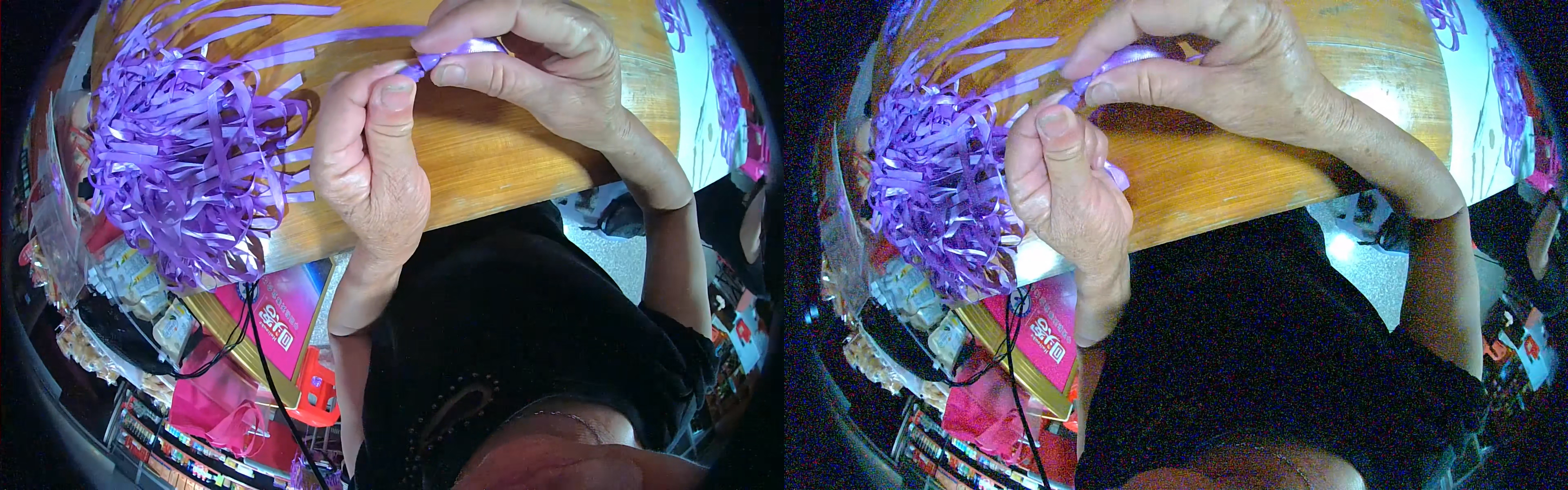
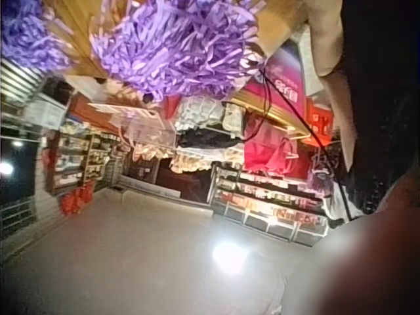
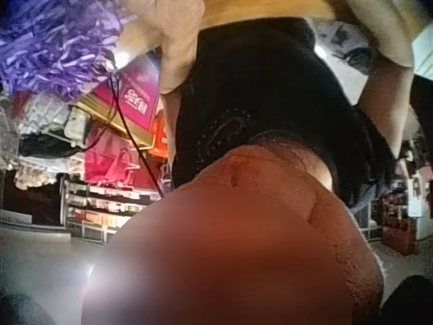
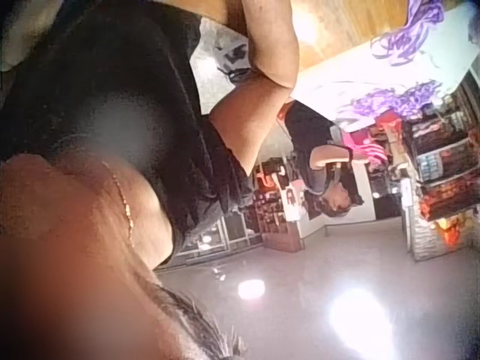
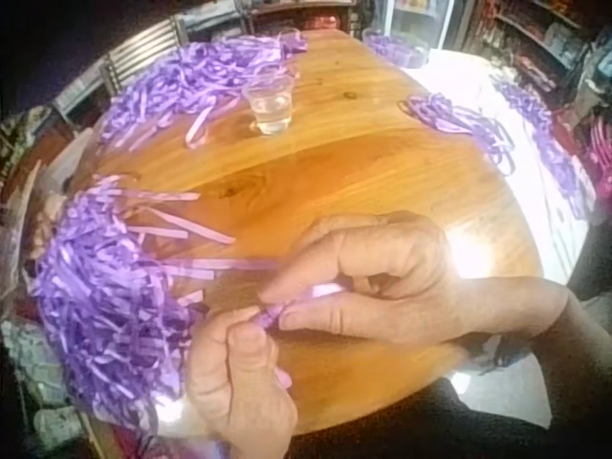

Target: The person is manually assembling purple plastic pom-poms by grouping and tying individual ribbon strands.

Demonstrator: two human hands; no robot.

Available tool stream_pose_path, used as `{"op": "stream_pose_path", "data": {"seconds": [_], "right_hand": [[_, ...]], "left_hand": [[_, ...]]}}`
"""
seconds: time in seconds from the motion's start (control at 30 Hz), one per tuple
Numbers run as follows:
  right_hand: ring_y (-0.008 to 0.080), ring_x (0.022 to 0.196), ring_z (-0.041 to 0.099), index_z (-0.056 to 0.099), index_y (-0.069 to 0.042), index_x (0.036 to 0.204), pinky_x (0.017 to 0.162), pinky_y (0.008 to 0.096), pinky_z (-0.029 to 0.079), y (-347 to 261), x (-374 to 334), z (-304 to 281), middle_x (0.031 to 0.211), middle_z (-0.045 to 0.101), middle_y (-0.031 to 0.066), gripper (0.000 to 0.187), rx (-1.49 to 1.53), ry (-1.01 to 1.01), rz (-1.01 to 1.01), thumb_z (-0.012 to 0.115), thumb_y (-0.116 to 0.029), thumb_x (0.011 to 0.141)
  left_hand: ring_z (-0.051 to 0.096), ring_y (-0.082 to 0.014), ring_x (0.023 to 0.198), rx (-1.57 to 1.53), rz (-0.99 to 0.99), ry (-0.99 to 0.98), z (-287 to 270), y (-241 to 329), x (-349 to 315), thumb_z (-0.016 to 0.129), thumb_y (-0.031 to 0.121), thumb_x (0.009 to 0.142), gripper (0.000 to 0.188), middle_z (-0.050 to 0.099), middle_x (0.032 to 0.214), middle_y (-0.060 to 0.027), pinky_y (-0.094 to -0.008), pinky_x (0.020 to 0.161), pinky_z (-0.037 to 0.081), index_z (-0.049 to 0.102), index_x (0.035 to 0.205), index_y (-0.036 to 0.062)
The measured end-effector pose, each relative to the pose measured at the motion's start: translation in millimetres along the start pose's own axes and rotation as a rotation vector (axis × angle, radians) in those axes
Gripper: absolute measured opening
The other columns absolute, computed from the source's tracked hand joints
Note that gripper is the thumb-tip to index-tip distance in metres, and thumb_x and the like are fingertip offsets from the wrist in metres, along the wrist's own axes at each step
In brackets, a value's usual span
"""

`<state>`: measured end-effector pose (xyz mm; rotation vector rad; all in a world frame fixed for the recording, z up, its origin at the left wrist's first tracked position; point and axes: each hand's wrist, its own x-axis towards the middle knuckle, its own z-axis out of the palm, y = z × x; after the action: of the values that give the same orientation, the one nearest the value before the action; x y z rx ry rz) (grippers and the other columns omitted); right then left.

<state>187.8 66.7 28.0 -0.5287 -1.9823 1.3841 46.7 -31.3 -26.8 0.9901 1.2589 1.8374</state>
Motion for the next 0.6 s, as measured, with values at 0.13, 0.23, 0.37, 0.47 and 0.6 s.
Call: {"op": "stream_pose_path", "data": {"seconds": [0.13, 0.23, 0.37, 0.47, 0.6], "right_hand": [[0.0181, 0.085, 0.065, 0.068, 0.001, 0.099, 0.072, 0.0248, 0.051, 1.3, 0.7, -1.1, 0.093, 0.067, 0.0118, 0.021, 0.019, -0.025, -0.023, 0.071, 0.001, 0.078], [0.0178, 0.086, 0.065, 0.068, 0.000, 0.098, 0.073, 0.0250, 0.051, 2.0, 0.5, -0.5, 0.093, 0.067, 0.0119, 0.020, -0.002, -0.036, -0.035, 0.071, 0.001, 0.078], [0.0178, 0.087, 0.064, 0.069, 0.000, 0.097, 0.074, 0.0256, 0.051, 3.6, 0.6, 0.4, 0.093, 0.067, 0.0118, 0.019, 0.072, -0.031, 0.000, 0.071, 0.001, 0.078], [0.0177, 0.086, 0.064, 0.069, 0.000, 0.096, 0.074, 0.0260, 0.051, 2.3, 0.5, 1.8, 0.092, 0.067, 0.0117, 0.018, 0.072, -0.014, -0.003, 0.071, 0.001, 0.078], [0.0180, 0.086, 0.064, 0.070, 0.000, 0.094, 0.074, 0.0264, 0.051, 0.3, -0.5, 1.0, 0.092, 0.067, 0.0117, 0.017, 0.084, -0.020, 0.002, 0.072, 0.001, 0.077]], "left_hand": [[0.050, -0.0082, 0.077, -0.023, -0.007, -0.002, -0.7, 0.3, -0.5, 0.059, 0.010, 0.092, 0.013, 0.058, 0.083, -0.0021, -0.0214, 0.072, 0.041, 0.062, 0.095, -0.0023], [0.051, -0.0082, 0.077, -0.040, -0.030, 0.015, -0.4, -0.3, -1.3, 0.060, 0.011, 0.092, 0.014, 0.059, 0.083, -0.0023, -0.0212, 0.072, 0.041, 0.062, 0.095, -0.0023], [0.051, -0.0084, 0.076, -0.032, -0.027, 0.032, 0.8, 0.4, -1.9, 0.061, 0.012, 0.092, 0.015, 0.059, 0.083, -0.0029, -0.0216, 0.071, 0.041, 0.062, 0.093, -0.0023], [0.051, -0.0091, 0.075, 0.005, -0.042, 0.029, 1.3, 1.9, -2.1, 0.061, 0.013, 0.092, 0.016, 0.060, 0.082, -0.0036, -0.0222, 0.070, 0.042, 0.062, 0.092, -0.0023], [0.052, -0.0100, 0.075, 0.017, -0.028, 0.017, 0.6, 2.0, -1.5, 0.061, 0.014, 0.092, 0.016, 0.059, 0.081, -0.0040, -0.0228, 0.069, 0.042, 0.062, 0.091, -0.0022]]}}
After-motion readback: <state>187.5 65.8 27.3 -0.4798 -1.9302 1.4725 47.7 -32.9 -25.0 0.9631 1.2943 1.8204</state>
